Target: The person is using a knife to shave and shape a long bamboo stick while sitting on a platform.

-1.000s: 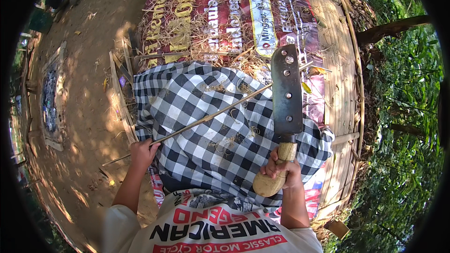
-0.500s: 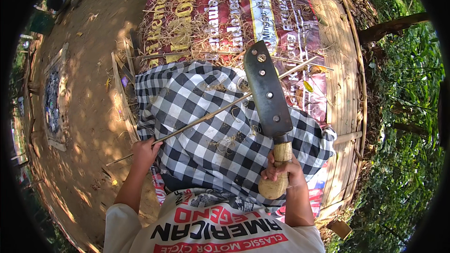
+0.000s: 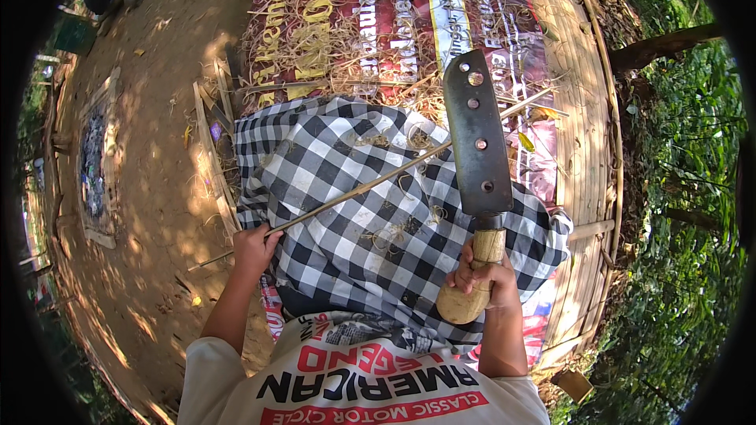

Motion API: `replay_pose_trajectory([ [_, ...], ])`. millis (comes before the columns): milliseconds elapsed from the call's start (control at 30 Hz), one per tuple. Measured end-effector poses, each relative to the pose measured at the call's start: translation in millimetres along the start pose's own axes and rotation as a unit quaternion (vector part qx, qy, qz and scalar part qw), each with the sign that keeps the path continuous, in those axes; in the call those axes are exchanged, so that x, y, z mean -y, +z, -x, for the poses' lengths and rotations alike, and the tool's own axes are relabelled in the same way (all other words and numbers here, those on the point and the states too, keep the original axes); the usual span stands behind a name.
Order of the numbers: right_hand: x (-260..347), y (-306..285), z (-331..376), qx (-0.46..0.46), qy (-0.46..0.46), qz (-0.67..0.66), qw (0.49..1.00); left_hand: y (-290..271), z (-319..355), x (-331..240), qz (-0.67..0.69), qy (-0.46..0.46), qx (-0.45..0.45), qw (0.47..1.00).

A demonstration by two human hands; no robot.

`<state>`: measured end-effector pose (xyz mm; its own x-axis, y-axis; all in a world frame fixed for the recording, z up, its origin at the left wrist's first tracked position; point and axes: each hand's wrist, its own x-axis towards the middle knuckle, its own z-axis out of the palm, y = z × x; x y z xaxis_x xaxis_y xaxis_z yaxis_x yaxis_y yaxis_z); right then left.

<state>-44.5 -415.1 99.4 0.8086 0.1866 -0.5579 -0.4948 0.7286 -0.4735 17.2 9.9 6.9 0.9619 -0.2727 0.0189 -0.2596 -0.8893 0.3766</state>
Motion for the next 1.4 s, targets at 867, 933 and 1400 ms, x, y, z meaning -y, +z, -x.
replay_pose_trajectory([
  [867,-23.6,3.3,0.4,0.007,0.031,-0.040,0.999,3.5,-0.5,2.8,0.002,-0.014,0.007,1.000],
  [933,-37.6,8.7,3.3,0.004,0.091,0.017,0.996,2.8,-3.4,5.8,0.006,-0.006,-0.002,1.000],
  [1400,-55.2,5.1,8.1,0.084,0.171,0.045,0.981,-3.6,-7.1,0.6,0.003,-0.028,0.039,0.999],
])
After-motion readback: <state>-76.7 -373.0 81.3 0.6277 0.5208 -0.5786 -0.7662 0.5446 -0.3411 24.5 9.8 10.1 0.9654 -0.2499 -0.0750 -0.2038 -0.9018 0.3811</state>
